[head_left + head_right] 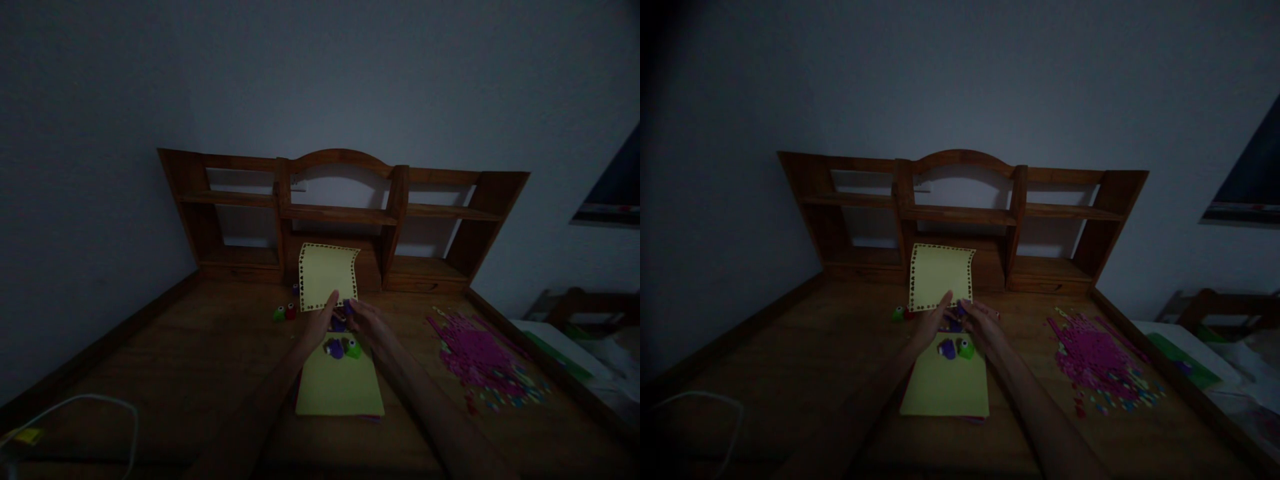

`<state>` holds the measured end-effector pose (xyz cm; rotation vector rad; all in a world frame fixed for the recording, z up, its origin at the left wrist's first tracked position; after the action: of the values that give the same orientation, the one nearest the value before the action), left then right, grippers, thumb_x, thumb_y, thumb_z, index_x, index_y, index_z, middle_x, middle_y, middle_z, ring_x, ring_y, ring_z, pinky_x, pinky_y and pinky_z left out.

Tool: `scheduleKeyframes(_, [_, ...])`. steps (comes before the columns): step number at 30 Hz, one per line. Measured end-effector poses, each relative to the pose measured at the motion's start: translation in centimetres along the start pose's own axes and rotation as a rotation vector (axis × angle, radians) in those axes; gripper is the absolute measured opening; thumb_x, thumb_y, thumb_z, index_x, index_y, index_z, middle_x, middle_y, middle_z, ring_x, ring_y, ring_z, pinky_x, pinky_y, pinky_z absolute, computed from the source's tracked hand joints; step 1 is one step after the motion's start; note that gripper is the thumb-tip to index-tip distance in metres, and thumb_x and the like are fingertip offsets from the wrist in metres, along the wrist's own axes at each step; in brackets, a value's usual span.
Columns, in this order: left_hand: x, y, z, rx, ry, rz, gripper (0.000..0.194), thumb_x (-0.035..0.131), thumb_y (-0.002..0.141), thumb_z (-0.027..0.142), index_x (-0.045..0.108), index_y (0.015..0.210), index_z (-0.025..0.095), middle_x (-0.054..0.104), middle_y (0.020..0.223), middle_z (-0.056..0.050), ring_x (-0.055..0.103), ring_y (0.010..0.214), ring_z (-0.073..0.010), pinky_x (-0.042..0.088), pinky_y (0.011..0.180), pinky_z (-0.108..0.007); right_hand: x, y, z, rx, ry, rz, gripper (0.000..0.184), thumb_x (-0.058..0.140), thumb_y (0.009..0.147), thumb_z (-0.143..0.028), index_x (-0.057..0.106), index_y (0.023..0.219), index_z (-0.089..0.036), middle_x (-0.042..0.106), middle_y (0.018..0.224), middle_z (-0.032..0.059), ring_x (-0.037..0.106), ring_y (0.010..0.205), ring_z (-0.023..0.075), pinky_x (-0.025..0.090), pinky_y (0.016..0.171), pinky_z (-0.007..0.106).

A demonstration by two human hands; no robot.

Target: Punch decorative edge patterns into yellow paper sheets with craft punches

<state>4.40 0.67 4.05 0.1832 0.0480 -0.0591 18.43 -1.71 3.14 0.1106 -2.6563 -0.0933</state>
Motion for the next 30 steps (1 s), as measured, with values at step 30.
scheduleKeyframes(30, [0.3,0.4,-0.2,-0.026,-0.094,-0.139,0.061,0.048,0.084,0.069,0.064,0.053,0.019,0.066,0.058,-0.007,0.064,0.063,-0.0217,0.051,0.081,-0.035,-1.1,0.2,-0.2,0.014,0.056,0.026,0.025,0.085,0.068,-0.038,0.075,0.083,-0.020,0.071,0.076,0.0000,0.061,0.066,0.0138,0.047,0.066,0.026])
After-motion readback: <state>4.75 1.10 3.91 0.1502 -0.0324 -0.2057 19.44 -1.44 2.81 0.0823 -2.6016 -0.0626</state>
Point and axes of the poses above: each hand's wrist, its own y-axis towards the middle knuckle, its own x-axis out of the palm, z = x × y, the point moved 3 cm from there along y, towards the middle knuckle
